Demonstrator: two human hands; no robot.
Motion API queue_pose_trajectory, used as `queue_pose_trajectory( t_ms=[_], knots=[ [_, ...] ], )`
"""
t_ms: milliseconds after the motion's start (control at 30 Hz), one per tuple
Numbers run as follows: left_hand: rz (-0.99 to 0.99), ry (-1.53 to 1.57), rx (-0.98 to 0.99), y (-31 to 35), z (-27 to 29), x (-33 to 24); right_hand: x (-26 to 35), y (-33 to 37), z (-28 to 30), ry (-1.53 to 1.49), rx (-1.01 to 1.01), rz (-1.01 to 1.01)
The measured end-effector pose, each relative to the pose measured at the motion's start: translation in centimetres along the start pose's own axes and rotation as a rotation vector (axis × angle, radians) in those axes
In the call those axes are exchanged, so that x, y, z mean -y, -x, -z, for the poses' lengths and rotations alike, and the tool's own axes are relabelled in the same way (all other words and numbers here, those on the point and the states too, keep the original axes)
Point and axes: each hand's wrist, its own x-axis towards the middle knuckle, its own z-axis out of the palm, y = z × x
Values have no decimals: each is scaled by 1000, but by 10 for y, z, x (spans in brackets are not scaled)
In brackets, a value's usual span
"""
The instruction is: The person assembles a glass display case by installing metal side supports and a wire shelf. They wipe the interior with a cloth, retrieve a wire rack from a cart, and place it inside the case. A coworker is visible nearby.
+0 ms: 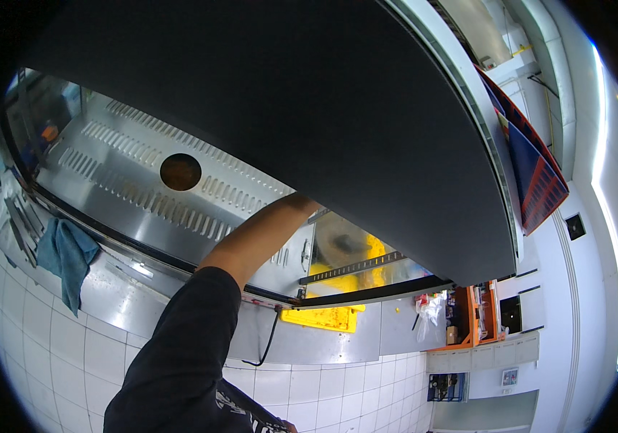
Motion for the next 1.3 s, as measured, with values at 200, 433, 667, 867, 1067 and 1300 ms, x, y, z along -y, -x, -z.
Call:
queue_pose_trajectory(
  t_ms=[200,433,667,867,1067,1300],
  knots=[
    [-43,-1,12,-1,-6,0,62,19,20,11,-24,61],
    [-51,-21,66,4,-17,-3,77,4,5,-114,14,-66],
    [39,10,79,18,-26,5,-7,-82,-73,-204,56,-156],
    [-74,32,77,16,-30,10,-46,-133,-169,-107,191,22],
    [-114,79,44,22,-25,10,-45,-106,-199,-84,30,383],
    [-121,5,23,28,-23,6,-72,-90,-221,-411,25,-2]
  ],
)
